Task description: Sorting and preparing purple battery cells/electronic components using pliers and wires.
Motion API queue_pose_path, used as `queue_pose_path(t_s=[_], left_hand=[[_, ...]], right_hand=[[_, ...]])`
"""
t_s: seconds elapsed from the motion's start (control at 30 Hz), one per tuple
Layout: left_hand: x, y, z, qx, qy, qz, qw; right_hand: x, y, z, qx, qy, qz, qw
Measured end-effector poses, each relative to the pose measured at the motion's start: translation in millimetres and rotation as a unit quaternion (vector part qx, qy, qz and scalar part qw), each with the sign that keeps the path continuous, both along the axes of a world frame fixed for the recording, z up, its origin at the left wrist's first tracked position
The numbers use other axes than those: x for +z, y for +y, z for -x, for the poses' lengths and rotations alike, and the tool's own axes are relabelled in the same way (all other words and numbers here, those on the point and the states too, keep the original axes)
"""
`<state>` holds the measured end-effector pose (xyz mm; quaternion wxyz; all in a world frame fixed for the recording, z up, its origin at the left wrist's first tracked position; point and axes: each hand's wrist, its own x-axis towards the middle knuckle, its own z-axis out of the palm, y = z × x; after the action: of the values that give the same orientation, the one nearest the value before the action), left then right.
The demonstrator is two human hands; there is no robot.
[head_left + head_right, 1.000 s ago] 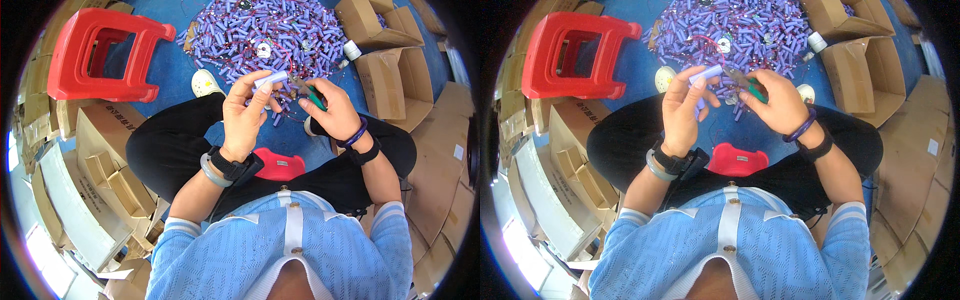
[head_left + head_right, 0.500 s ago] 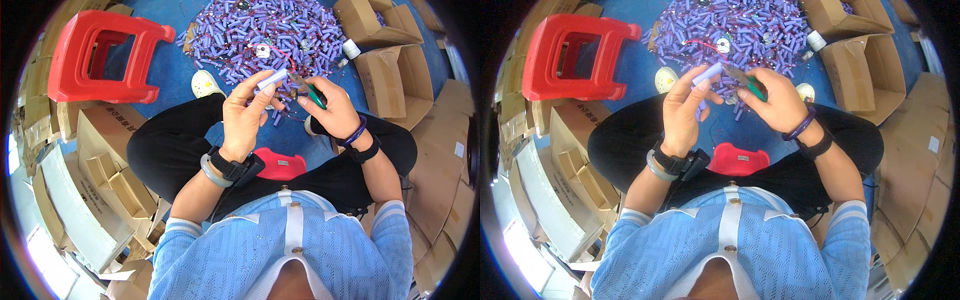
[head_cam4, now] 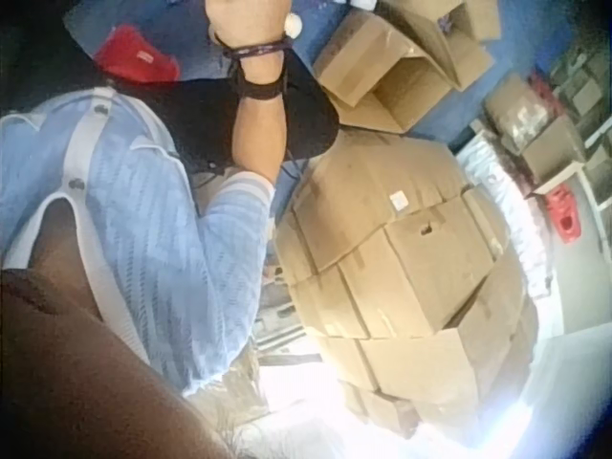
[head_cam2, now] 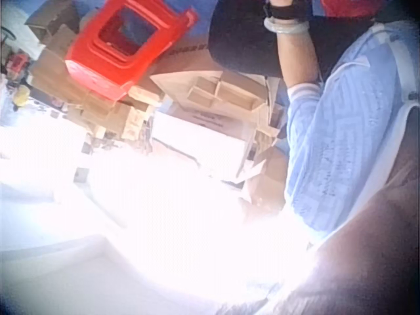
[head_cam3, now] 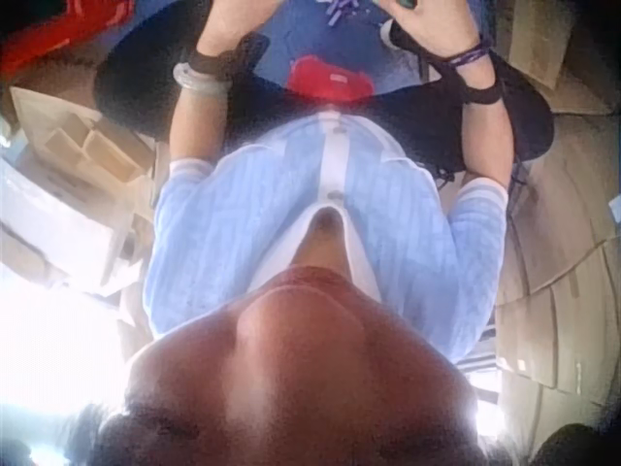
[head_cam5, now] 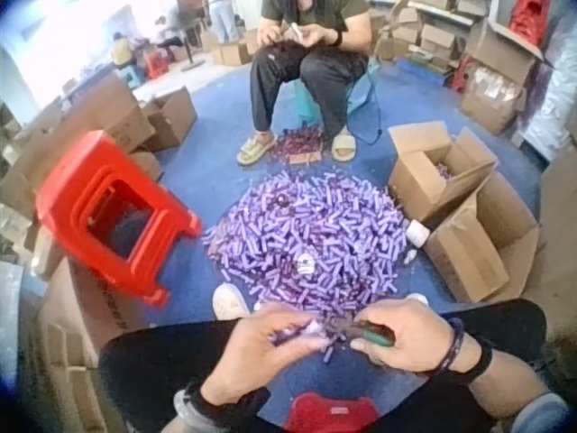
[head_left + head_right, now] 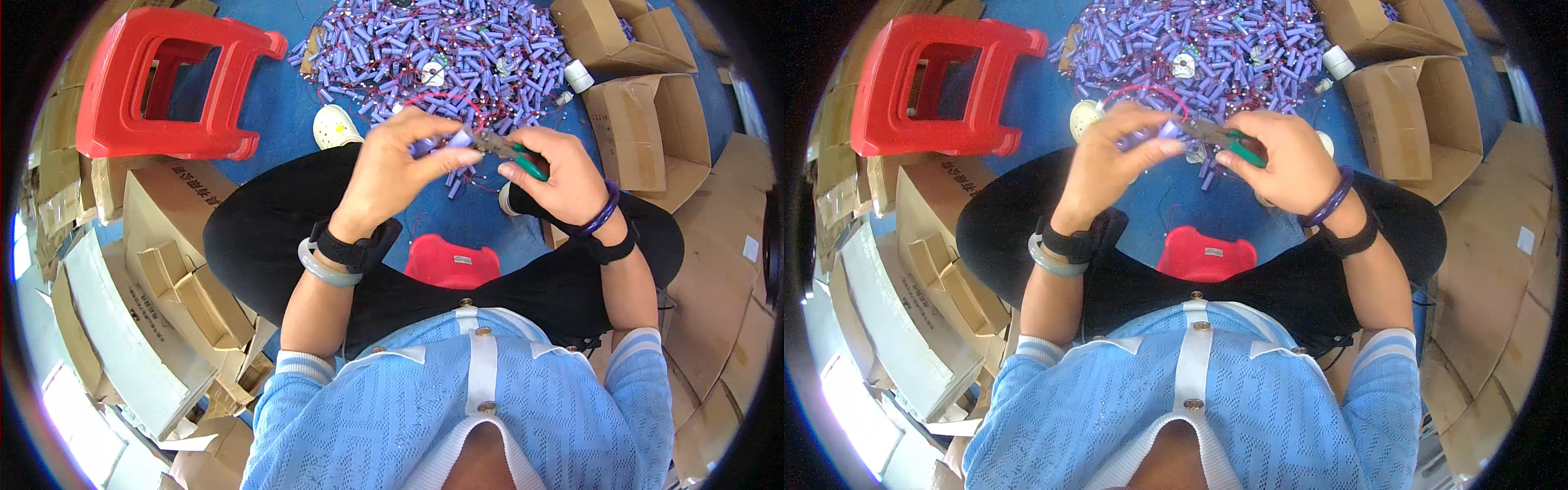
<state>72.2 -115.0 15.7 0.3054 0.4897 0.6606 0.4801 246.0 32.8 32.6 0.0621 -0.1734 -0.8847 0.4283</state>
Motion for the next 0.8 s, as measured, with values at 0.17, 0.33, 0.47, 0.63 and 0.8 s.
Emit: queue_pose_path(t_s=[0.17, 0.33, 0.47, 0.63, 0.8], left_hand=[[-1, -1, -9, -0.044, -0.137, 0.077, 0.987], [11, -2, -8, -0.033, -0.167, 0.03, 0.985], [5, -2, -9, -0.017, -0.16, 0.02, 0.987], [2, 1, -11, 0.039, 0.03, -0.073, 0.996], [0, -5, -11, 0.033, -0.041, -0.074, 0.996]], right_hand=[[-13, -1, -5, 0.054, -0.026, 0.114, 0.992], [-13, -12, -6, 0.033, -0.073, 0.635, 0.769], [-25, -13, -4, 0.07, -0.036, 0.67, 0.738], [-19, -27, -3, 0.025, -0.015, 0.708, 0.706], [-13, -36, -3, -0.079, 0.056, 0.83, 0.55]])
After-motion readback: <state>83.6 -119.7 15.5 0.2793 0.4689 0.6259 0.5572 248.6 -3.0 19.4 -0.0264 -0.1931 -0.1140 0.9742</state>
